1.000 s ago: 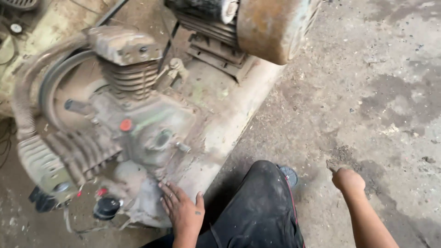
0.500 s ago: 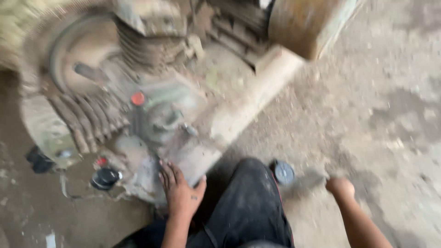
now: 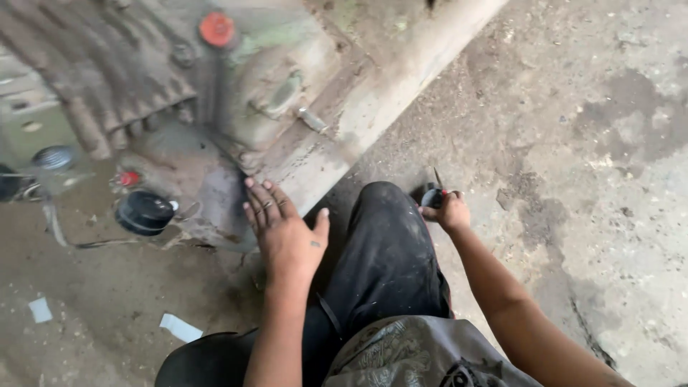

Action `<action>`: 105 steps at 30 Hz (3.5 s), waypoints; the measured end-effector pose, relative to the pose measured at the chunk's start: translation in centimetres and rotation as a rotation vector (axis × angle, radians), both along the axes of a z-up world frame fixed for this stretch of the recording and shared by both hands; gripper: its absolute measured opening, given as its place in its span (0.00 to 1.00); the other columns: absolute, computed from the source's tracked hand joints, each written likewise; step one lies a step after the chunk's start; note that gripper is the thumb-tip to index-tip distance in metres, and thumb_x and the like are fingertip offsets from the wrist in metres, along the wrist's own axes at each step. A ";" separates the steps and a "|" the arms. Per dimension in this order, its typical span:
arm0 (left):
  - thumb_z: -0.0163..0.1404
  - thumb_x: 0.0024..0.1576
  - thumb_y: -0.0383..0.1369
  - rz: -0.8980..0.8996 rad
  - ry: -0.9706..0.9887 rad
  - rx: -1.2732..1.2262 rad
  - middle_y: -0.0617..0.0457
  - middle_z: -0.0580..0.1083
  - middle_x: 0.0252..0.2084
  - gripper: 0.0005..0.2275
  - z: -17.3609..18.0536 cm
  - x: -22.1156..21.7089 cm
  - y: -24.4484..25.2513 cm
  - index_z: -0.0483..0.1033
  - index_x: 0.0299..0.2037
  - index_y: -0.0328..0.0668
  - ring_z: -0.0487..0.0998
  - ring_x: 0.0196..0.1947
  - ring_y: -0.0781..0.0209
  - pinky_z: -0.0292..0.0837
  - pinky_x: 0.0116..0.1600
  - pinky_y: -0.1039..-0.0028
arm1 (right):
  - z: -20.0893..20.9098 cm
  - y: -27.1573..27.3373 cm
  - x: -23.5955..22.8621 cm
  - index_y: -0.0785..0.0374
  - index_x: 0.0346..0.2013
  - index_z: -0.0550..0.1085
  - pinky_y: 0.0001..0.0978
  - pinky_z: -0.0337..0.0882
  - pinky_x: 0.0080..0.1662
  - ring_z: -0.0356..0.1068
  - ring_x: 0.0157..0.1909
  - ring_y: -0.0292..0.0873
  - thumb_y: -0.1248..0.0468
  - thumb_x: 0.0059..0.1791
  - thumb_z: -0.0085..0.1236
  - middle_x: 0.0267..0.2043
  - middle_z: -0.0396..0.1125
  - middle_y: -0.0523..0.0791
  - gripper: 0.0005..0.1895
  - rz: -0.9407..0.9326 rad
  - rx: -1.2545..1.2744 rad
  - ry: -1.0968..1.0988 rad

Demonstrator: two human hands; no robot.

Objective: Reassembling an air compressor filter unit and using pliers to secure components.

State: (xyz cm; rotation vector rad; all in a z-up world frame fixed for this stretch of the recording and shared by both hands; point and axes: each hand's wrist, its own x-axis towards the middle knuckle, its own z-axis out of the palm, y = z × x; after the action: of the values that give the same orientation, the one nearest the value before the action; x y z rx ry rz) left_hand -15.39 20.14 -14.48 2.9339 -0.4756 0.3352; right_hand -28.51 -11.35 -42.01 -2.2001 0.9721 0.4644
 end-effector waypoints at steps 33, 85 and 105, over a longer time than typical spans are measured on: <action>0.51 0.63 0.36 -0.829 0.305 -1.097 0.46 0.74 0.50 0.13 9.2 -1.9 12.8 0.74 0.54 0.37 0.76 0.37 0.56 0.78 0.45 0.68 | 24.3 21.8 2.6 0.67 0.57 0.72 0.48 0.75 0.48 0.76 0.46 0.56 0.36 0.47 0.52 0.46 0.76 0.57 0.40 -0.385 1.384 -0.992; 0.58 0.60 0.34 -0.812 -0.425 -0.967 0.28 0.60 0.66 0.30 9.3 -1.3 13.7 0.53 0.66 0.31 0.66 0.68 0.31 0.70 0.71 0.48 | 38.0 35.8 -4.0 0.78 0.39 0.74 0.48 0.78 0.47 0.78 0.44 0.60 0.53 0.54 0.53 0.46 0.74 0.66 0.24 0.074 1.332 -0.938; 0.58 0.63 0.46 -0.909 -0.514 -0.835 0.32 0.58 0.67 0.33 12.0 -0.5 14.7 0.52 0.69 0.38 0.68 0.66 0.39 0.78 0.67 0.56 | 35.8 34.3 -3.9 0.71 0.22 0.68 0.35 0.56 0.19 0.56 0.13 0.45 0.55 0.54 0.56 0.14 0.60 0.55 0.24 -0.029 1.419 -1.060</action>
State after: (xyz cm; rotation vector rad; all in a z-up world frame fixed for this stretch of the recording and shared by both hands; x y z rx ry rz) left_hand -15.85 34.82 -2.48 1.5971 -1.2654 0.8675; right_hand -32.40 22.95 -6.24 -0.8284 -0.0430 -0.1053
